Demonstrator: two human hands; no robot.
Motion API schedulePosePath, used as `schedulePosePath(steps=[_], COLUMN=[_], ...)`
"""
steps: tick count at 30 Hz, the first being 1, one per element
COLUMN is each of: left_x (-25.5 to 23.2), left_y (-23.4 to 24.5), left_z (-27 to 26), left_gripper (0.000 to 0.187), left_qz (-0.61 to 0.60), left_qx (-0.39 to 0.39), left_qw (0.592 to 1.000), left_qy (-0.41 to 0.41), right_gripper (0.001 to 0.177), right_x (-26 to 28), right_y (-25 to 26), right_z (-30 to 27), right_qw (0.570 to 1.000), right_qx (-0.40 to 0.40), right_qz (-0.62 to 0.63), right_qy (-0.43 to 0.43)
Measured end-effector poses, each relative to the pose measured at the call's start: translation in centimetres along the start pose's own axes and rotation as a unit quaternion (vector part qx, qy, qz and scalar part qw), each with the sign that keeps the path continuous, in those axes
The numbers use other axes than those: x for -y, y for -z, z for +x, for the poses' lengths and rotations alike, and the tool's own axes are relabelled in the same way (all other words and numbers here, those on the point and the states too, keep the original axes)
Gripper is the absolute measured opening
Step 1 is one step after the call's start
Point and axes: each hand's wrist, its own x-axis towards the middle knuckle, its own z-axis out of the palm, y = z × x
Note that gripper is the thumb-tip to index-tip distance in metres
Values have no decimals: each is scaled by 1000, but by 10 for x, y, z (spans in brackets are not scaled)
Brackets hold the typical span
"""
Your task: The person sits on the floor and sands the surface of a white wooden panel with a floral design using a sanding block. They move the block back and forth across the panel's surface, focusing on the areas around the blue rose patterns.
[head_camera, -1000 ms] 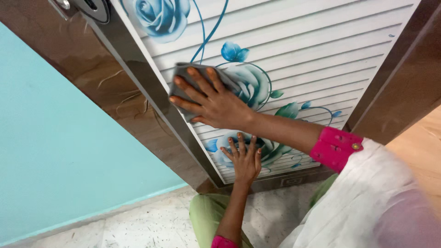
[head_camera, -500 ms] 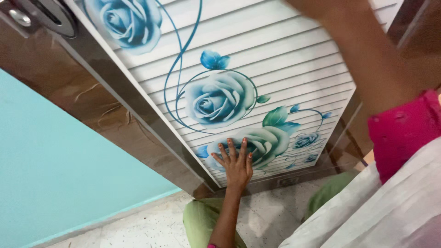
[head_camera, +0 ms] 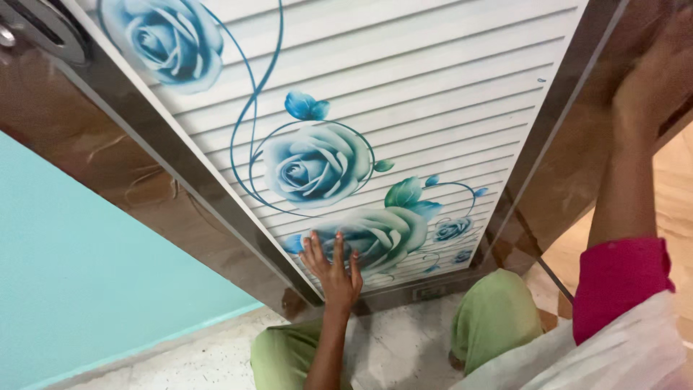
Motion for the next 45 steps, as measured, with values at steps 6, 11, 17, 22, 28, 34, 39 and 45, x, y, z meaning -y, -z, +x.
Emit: schedulePosePath(steps=[6,11,17,22,28,34,39,45], left_x=[27,47,50,82,133,85,65,67], left_y=[24,34,37,12,-35,11,22,14], left_z=[11,10,7,-24,-78,-22,-6,-9], left_gripper=[88,103,104,101,97,122,132,139], left_qz=[65,-38,-47,-9,530,18,-9,3], left_qx=[-69,-74,-45,-92,136,-75,-51,-21], left_qw=[983,955,951,976,836,981,969,959], left_qy=[158,286,302,198,22,176,243,282], right_gripper=[85,94,101,103,100,88,97,104], right_x=[-18,125,313,395,391,281,160,37], right_y=[-60,-111,-125,-150,-147,-138,-110,-79], right_z=[-130,-208,-287,-380,-440,-399,-322,-233], right_qw=[988,986,952,898,746,824,898,965], right_qx=[23,-54,19,147,111,150,82,-15], right_qz=[-146,-72,-13,55,-148,-8,-46,-92], right_qy=[-45,141,305,412,640,547,430,247])
